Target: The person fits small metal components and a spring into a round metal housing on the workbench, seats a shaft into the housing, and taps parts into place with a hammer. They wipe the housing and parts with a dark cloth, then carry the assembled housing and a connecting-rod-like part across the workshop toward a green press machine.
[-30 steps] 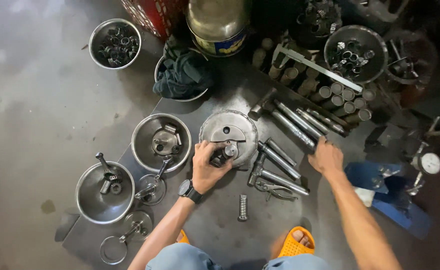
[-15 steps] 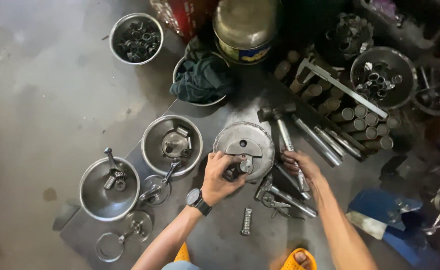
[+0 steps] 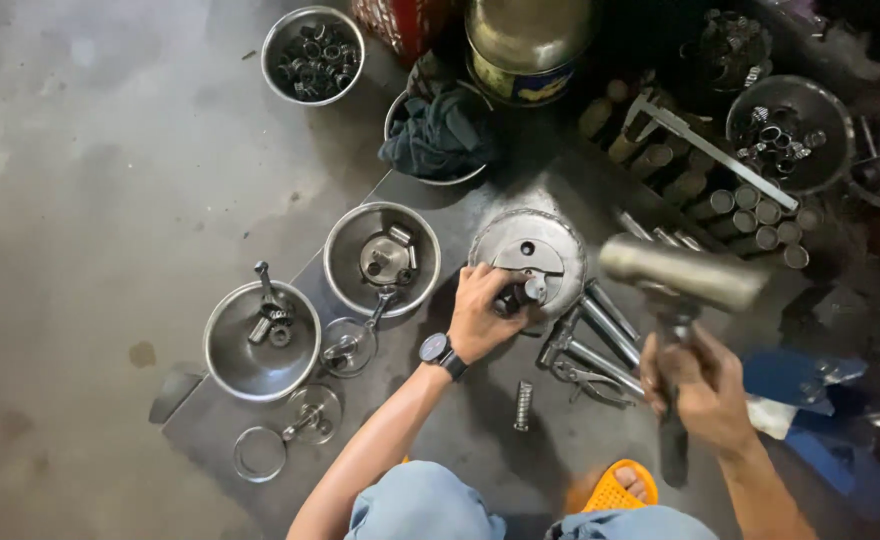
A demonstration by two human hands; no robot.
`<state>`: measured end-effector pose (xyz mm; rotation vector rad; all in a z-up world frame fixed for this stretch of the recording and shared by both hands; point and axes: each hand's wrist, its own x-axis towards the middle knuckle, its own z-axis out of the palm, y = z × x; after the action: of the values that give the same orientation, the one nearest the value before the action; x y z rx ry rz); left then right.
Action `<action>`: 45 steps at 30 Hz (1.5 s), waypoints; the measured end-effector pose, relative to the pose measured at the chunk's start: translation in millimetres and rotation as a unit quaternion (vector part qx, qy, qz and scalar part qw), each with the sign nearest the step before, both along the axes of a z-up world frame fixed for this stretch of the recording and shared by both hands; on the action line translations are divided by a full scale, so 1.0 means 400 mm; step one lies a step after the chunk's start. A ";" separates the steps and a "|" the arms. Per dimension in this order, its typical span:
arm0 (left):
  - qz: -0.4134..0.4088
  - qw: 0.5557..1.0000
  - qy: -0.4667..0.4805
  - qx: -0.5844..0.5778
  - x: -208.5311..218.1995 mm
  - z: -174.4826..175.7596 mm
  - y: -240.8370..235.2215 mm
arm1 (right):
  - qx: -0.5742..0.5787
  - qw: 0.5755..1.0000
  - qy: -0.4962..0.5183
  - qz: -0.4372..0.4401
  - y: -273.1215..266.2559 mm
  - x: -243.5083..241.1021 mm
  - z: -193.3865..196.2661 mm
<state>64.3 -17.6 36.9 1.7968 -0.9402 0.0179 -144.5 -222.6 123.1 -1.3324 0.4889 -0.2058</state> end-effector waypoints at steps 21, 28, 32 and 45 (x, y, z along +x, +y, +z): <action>-0.023 0.998 -0.032 0.049 0.005 0.052 0.013 | -0.529 0.835 0.084 0.127 0.083 -0.010 0.149; -0.071 0.992 -0.047 0.090 0.018 0.040 0.012 | -0.577 0.811 -0.043 0.081 0.056 -0.002 -0.096; -0.063 0.988 -0.078 0.118 0.011 0.027 0.017 | -0.465 0.876 0.047 0.119 0.125 0.054 0.072; -0.066 0.989 -0.085 0.099 0.023 0.031 0.002 | -0.480 0.868 0.016 0.121 0.108 0.065 0.000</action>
<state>73.4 -16.9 49.4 1.9337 -1.2178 -0.0076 -118.5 -179.5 123.3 -2.3643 0.2240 -0.2264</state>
